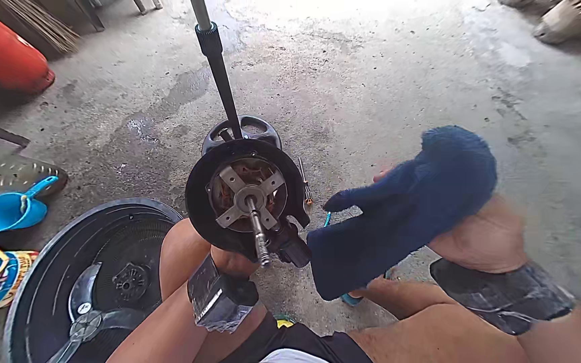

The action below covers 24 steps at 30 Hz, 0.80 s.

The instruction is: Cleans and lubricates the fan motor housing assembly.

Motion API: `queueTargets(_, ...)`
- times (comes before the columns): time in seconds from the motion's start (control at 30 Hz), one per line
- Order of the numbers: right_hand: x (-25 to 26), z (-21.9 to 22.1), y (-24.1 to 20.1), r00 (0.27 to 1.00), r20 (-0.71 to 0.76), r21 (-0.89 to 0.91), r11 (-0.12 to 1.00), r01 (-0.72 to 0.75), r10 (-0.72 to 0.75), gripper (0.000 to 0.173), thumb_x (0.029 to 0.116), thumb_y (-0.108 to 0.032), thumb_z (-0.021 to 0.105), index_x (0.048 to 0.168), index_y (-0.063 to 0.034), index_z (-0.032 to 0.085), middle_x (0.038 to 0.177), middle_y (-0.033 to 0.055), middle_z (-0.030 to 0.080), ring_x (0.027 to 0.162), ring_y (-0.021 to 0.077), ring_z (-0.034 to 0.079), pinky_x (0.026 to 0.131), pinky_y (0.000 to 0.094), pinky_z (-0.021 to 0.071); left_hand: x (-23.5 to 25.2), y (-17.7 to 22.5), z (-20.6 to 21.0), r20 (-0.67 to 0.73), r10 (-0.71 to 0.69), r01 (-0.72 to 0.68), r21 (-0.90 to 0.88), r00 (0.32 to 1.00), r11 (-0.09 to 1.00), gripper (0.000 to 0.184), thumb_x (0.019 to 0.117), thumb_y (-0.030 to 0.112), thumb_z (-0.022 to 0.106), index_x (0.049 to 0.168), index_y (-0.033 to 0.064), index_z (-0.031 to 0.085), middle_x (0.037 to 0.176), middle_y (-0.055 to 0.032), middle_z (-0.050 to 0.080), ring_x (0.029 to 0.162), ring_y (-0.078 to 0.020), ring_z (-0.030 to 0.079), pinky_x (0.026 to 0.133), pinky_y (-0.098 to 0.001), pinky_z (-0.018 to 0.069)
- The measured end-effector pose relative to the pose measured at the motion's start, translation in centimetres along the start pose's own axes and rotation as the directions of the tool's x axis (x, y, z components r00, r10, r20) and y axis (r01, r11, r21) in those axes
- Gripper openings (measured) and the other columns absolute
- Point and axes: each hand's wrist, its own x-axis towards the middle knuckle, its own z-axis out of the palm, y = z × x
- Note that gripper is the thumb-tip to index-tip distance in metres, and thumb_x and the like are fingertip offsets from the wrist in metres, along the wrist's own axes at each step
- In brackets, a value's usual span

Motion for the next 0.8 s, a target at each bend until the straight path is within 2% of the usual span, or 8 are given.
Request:
queueTargets(0.1,0.1,1.4,0.3,0.989,-0.079,0.069,0.991,-0.118,0.123,0.036,0.105,-0.043,0.042,0.108,-0.0178,0.068,0.09,0.0048,0.067,0.072,0.0119,0.065,0.064,0.028,0.0568,0.1,-0.1,-0.1,0.059,-0.047,0.046,0.016,0.997,0.999,0.055,0.0933,0.032,0.067,0.137,0.0005,0.057,0.139,-0.0222,0.058,0.125,-0.033,0.06,0.103,-0.0475,0.0514)
queueTargets(0.17,0.1,2.2,0.3,0.984,-0.075,0.068,0.985,-0.159,0.164,0.041,0.1039,-0.049,0.042,0.107,-0.0173,0.068,0.084,0.004,0.064,0.065,0.0113,0.061,0.057,0.0268,0.0537,0.2,-0.1,0.1,0.04,-0.019,0.018,0.01,0.999,1.0,0.052,0.093,0.026,0.068,0.136,-0.0011,0.056,0.138,-0.0236,0.058,0.123,-0.0339,0.061,0.101,-0.0478,0.0526)
queueTargets(0.3,0.5,2.1,0.0,0.992,0.12,-0.072,0.997,-0.022,0.03,0.056,0.0959,-0.064,0.058,0.131,-0.0201,0.064,0.105,0.0038,0.07,0.09,0.0145,0.069,0.076,0.0288,0.0601,0.8,-0.2,0.7,0.0,-0.01,0.01,-0.014,1.0,1.0,0.057,0.0928,0.034,0.068,0.137,0.0016,0.057,0.141,-0.0237,0.056,0.126,-0.0355,0.06,0.099,-0.0494,0.0545)
queueTargets(0.4,0.7,1.6,0.1,0.981,0.189,-0.227,0.97,0.091,-0.047,0.048,0.0937,-0.047,0.072,0.132,-0.0209,0.062,0.107,0.0012,0.072,0.092,0.0129,0.07,0.078,0.0277,0.0613,0.9,-0.5,0.5,-0.046,0.014,-0.015,-0.02,0.999,1.0,0.058,0.0938,0.044,0.064,0.134,0.0015,0.058,0.139,-0.0255,0.057,0.127,-0.0374,0.059,0.099,-0.0511,0.0539)
queueTargets(0.5,0.6,1.9,0.0,0.98,0.185,-0.258,0.959,0.12,-0.073,0.032,0.0969,-0.025,0.071,0.128,-0.0172,0.065,0.104,0.0023,0.072,0.09,0.0123,0.07,0.078,0.0275,0.0611,1.1,-0.9,0.8,-0.095,0.063,-0.059,0.047,0.993,0.997,0.058,0.0941,0.049,0.062,0.129,0.0025,0.063,0.133,-0.0246,0.062,0.121,-0.0354,0.062,0.096,-0.0495,0.0555)
queueTargets(0.63,0.2,2.5,-0.1,0.975,0.2,-0.309,0.939,0.152,-0.092,0.028,0.0987,-0.023,0.068,0.126,-0.0184,0.067,0.105,-0.0005,0.072,0.092,0.0097,0.07,0.081,0.0261,0.0608,0.7,-1.1,0.7,-0.059,0.086,-0.082,0.066,0.995,0.994,0.052,0.0894,0.038,0.073,0.129,0.0053,0.064,0.135,-0.0212,0.062,0.124,-0.0323,0.062,0.098,-0.0462,0.0552)
queueTargets(0.73,0.2,2.9,0.0,0.963,0.249,-0.339,0.922,0.188,-0.105,0.03,0.0992,-0.022,0.068,0.129,-0.0182,0.066,0.109,-0.0021,0.072,0.096,0.008,0.069,0.084,0.025,0.06,1.3,-0.7,1.2,-0.088,0.036,-0.035,0.013,0.995,0.999,0.058,0.0987,0.054,0.055,0.131,0.0059,0.061,0.135,-0.0197,0.062,0.122,-0.0316,0.063,0.099,-0.0468,0.0543)
queueTargets(0.8,0.1,3.0,0.1,0.96,0.259,-0.362,0.91,0.199,-0.107,0.032,0.0989,-0.022,0.068,0.13,-0.0188,0.066,0.111,-0.0034,0.072,0.098,0.007,0.069,0.086,0.0244,0.0601,2.1,-0.8,1.8,-0.123,0.053,-0.035,0.144,0.991,0.989,0.049,0.1073,0.038,0.04,0.136,0.0016,0.054,0.138,-0.0212,0.059,0.119,-0.0328,0.063,0.094,-0.0461,0.0568)
